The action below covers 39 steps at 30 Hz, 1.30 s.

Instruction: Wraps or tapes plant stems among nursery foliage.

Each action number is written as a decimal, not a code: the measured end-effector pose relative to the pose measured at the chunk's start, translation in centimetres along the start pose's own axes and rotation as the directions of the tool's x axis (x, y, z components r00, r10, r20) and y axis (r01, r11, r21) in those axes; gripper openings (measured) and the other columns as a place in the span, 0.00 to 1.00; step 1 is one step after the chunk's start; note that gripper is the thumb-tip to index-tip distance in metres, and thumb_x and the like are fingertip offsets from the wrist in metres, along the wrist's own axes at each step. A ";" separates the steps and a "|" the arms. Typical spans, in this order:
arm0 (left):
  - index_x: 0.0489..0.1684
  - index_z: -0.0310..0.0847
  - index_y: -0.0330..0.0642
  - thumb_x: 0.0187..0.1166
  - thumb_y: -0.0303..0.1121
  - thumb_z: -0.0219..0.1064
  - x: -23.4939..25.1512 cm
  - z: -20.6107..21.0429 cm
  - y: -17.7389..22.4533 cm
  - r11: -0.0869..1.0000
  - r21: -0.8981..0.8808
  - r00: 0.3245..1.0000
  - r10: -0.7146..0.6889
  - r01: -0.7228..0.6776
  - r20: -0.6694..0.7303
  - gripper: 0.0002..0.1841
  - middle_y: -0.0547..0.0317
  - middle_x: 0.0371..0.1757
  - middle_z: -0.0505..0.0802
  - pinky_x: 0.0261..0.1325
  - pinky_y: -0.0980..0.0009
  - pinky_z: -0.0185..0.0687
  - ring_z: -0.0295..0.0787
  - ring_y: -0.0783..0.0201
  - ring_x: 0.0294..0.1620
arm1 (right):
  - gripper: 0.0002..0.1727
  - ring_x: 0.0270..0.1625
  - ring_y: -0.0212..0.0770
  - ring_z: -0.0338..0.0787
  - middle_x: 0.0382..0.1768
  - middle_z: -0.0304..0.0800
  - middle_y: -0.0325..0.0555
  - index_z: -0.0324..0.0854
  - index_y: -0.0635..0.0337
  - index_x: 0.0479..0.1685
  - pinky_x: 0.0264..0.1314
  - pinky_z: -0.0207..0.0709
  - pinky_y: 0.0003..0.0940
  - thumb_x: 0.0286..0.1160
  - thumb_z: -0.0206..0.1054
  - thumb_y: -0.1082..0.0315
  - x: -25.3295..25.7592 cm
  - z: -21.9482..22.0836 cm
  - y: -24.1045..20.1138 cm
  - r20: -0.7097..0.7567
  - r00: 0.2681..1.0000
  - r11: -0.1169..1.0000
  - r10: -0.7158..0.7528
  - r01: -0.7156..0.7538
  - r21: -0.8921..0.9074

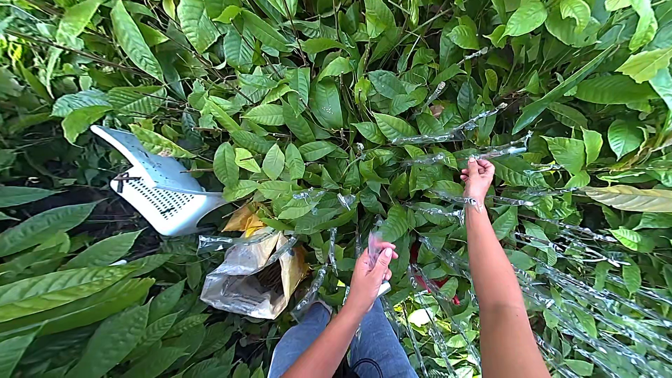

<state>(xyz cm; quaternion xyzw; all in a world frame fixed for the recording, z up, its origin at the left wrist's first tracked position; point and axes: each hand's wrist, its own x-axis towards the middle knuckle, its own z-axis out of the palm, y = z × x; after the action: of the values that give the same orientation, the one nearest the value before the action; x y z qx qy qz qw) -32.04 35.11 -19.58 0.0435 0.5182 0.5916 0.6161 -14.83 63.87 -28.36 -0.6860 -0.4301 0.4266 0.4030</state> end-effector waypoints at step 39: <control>0.43 0.77 0.35 0.82 0.19 0.59 -1.9 4.2 2.5 0.993 -0.115 1.000 -0.020 0.021 0.008 0.04 0.62 0.30 0.90 0.34 0.77 0.87 0.88 0.72 0.27 | 0.10 0.32 0.23 0.85 0.44 0.93 0.38 0.87 0.62 0.48 0.33 0.79 0.18 0.82 0.60 0.71 -26.6 -3.0 -6.4 0.582 0.807 0.857 0.096 -0.364 0.364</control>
<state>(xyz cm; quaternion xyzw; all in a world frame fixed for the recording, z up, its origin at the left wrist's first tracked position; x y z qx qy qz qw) -30.41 36.71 -14.94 0.0047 0.4817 0.6139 0.6254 -20.69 40.45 -15.18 -0.4690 -0.3240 0.7397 0.3576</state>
